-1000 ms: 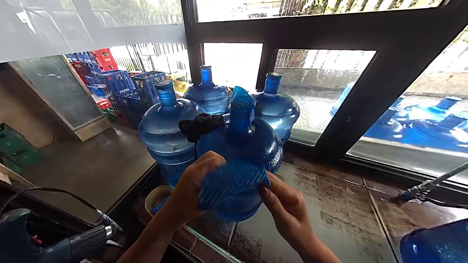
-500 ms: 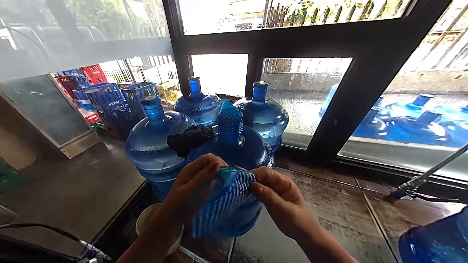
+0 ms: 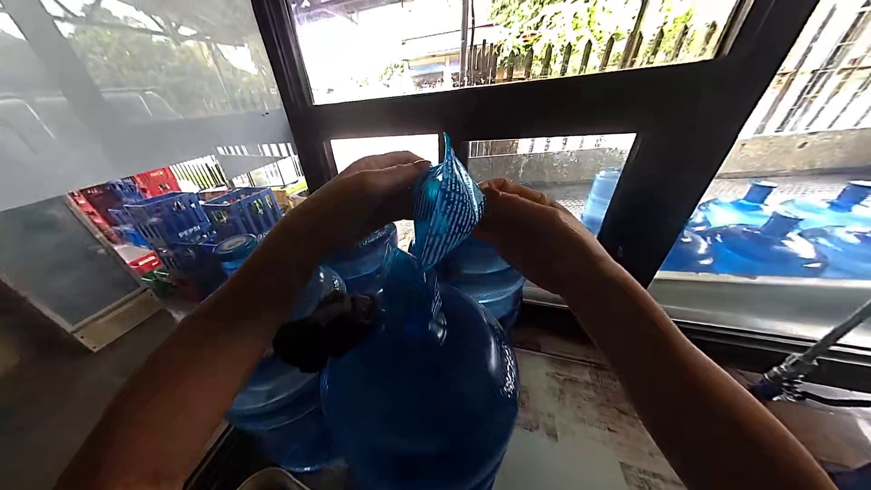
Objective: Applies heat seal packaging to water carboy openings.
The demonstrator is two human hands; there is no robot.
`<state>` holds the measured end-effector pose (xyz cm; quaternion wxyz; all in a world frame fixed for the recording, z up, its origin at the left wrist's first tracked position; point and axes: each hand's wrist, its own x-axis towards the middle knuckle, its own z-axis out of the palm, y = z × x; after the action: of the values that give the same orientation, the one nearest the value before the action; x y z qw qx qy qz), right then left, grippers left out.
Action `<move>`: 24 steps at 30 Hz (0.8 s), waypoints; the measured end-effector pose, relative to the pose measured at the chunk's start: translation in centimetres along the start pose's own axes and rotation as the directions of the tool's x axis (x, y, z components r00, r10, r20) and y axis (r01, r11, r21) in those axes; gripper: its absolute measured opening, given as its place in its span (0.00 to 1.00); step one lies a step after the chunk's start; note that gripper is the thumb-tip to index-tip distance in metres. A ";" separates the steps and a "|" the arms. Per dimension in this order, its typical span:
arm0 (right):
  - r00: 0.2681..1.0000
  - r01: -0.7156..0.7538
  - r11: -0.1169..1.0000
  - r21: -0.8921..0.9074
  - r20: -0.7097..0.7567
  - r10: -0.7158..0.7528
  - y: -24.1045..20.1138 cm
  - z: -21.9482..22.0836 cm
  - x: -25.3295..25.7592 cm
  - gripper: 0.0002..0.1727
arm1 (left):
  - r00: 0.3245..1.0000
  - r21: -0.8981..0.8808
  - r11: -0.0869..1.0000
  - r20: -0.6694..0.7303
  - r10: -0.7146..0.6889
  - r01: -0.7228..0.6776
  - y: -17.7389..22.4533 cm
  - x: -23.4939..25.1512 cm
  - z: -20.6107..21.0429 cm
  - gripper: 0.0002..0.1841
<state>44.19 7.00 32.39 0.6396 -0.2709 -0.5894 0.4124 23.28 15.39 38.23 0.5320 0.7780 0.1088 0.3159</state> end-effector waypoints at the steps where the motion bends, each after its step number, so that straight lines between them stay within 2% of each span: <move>1: 0.999 -0.024 0.999 -0.024 -0.044 0.023 0.6 -0.8 0.8 0.16 | 0.999 0.021 0.999 -0.005 -0.044 0.044 -0.9 1.7 -0.4 0.13; 4: 0.986 -0.093 0.967 -0.236 -0.159 0.056 3.7 -4.0 2.6 0.12 | 0.979 0.122 0.972 -0.069 -0.192 0.199 -5.0 6.4 -1.4 0.09; 6: 0.979 -0.164 0.880 -0.447 -0.181 0.090 6.3 -6.5 3.1 0.15 | 0.961 0.211 0.938 -0.081 -0.264 0.276 -8.6 8.5 -2.1 0.11; 9: 0.966 -0.240 0.785 -0.571 -0.218 0.137 8.9 -9.0 4.5 0.15 | 0.934 0.329 0.874 -0.127 -0.334 0.358 -11.8 10.9 -2.6 0.13; 14: 0.942 -0.282 0.769 -0.574 -0.319 0.106 8.9 -11.4 8.2 0.15 | 0.940 0.380 0.860 -0.170 -0.296 0.340 -13.2 15.1 -2.9 0.15; 17: 0.929 -0.309 0.743 -0.594 -0.354 0.104 9.0 -13.0 10.3 0.17 | 0.932 0.451 0.817 -0.208 -0.295 0.360 -13.4 17.4 -2.8 0.17; 20: 0.909 -0.385 0.704 -0.597 -0.377 0.177 9.3 -14.0 12.0 0.17 | 0.893 0.510 0.733 -0.269 -0.360 0.450 -13.9 19.6 -2.6 0.18; 24: 0.888 -0.448 0.703 -0.552 -0.365 0.280 11.7 -16.1 12.2 0.16 | 0.853 0.404 0.751 -0.267 -0.449 0.522 -14.6 19.8 -2.4 0.18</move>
<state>57.10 25.63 26.59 0.4881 -0.6287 -0.5392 0.2753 39.62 33.26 33.18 0.3848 0.7996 0.4201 0.1900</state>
